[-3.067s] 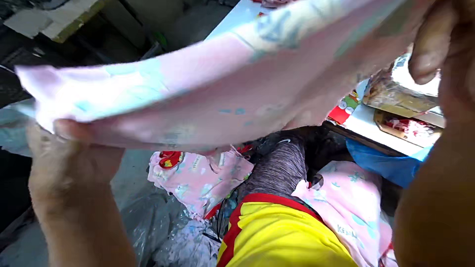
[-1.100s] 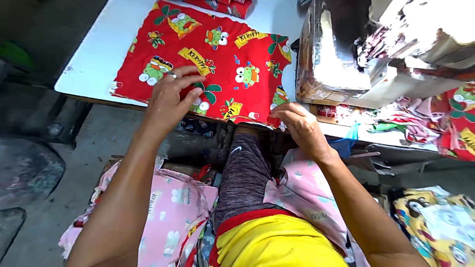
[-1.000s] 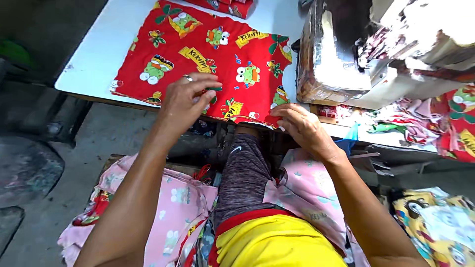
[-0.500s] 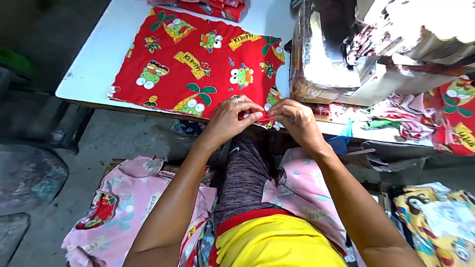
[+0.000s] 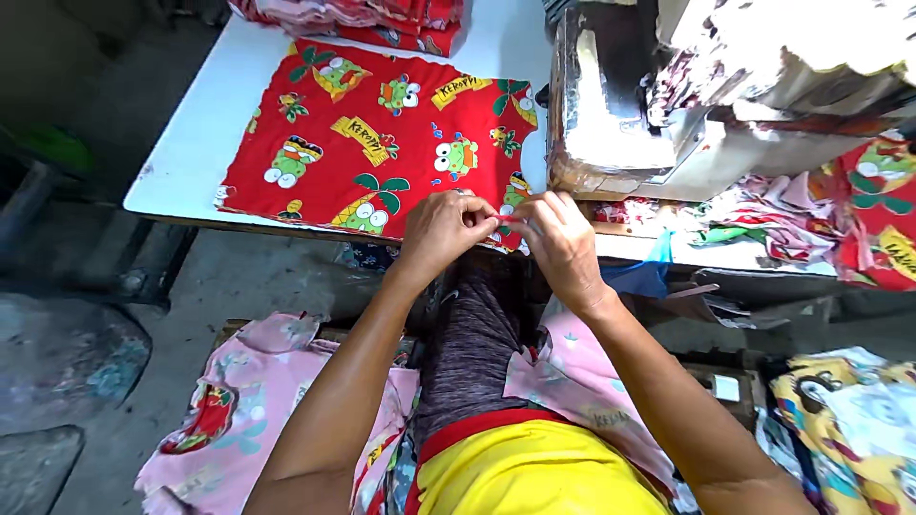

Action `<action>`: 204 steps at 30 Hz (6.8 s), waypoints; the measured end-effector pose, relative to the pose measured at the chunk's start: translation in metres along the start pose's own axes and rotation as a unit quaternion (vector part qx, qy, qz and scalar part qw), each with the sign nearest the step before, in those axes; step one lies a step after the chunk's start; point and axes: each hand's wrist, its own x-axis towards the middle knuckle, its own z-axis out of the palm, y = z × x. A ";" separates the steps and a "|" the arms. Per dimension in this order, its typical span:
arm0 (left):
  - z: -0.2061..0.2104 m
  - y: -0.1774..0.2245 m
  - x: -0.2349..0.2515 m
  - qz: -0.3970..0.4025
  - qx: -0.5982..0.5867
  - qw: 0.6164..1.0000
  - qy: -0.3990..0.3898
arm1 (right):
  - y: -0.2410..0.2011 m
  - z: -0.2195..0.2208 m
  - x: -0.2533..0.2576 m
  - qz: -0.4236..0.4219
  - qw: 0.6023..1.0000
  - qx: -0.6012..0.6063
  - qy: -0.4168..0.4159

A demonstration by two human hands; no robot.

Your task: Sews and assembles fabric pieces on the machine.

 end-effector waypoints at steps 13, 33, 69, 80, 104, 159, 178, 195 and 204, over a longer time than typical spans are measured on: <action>-0.034 -0.024 0.099 0.000 0.081 0.995 -0.056 | 0.027 0.016 -0.014 -0.027 0.998 0.060 -0.016; -0.076 -0.097 0.102 -0.232 -0.350 0.906 0.051 | 0.024 0.025 -0.018 -0.011 0.999 0.046 0.008; 0.007 0.098 -0.086 0.007 -0.352 0.936 0.017 | -0.062 -0.113 0.020 -0.019 0.994 0.104 0.024; 0.007 0.055 -0.116 -0.128 -0.317 0.929 0.141 | -0.024 -0.126 0.020 0.028 0.981 0.071 0.176; 0.032 0.109 0.048 0.135 0.190 0.970 0.064 | 0.032 -0.072 -0.052 0.383 0.771 0.499 0.101; 0.105 0.081 -0.182 -0.203 -0.329 0.916 -0.109 | -0.059 -0.057 -0.175 0.341 0.859 0.253 -0.287; 0.104 0.087 -0.180 -0.238 -0.313 0.913 -0.112 | -0.055 -0.065 -0.185 0.358 0.859 0.293 -0.222; 0.159 0.082 -0.151 0.017 -0.171 0.956 -0.239 | -0.010 -0.086 -0.218 0.460 0.828 0.281 -0.150; 0.162 0.072 -0.156 -0.022 -0.179 0.932 -0.315 | 0.001 -0.098 -0.218 0.467 0.767 0.391 -0.200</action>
